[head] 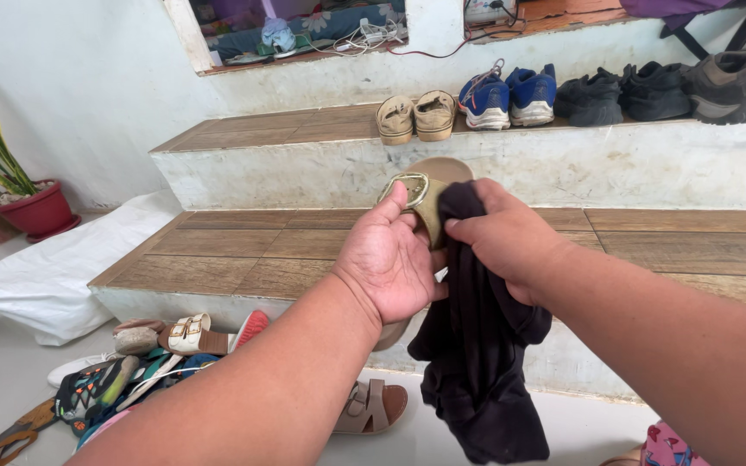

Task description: The person wipes a blue sneaker with a dark cloth, then places it on a stair. They pick up and wipe a pair of black shoes and a pair of beige shoes, placing them on the stairs. Finally, they wipe a beige slide sandal with the cloth.

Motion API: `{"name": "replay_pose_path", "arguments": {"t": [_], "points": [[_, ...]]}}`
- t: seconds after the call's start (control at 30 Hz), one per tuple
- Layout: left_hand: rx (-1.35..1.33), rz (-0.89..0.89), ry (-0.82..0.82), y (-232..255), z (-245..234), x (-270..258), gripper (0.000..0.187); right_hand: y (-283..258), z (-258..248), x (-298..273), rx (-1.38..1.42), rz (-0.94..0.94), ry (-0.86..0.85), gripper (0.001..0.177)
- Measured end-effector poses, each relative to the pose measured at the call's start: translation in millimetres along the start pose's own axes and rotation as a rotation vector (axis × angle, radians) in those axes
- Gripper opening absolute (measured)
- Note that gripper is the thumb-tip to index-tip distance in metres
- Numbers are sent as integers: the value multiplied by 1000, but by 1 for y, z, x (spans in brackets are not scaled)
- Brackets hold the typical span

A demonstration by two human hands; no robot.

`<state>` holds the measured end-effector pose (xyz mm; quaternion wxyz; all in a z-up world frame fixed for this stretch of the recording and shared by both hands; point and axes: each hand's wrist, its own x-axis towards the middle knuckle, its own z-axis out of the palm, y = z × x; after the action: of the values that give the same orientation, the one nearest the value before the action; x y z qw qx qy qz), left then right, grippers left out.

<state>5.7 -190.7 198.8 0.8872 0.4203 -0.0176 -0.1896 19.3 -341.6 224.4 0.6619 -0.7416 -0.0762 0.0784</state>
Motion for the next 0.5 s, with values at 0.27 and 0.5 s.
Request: {"name": "replay_pose_path", "arguments": {"t": [0.27,0.5], "points": [[-33,35,-178,-8,-11,-2,76,4,11,-7,-182,46,28,39],[-90,70,-74,-6,-17,-12,73,-1,1,9,-122,-173,-228,42]]}}
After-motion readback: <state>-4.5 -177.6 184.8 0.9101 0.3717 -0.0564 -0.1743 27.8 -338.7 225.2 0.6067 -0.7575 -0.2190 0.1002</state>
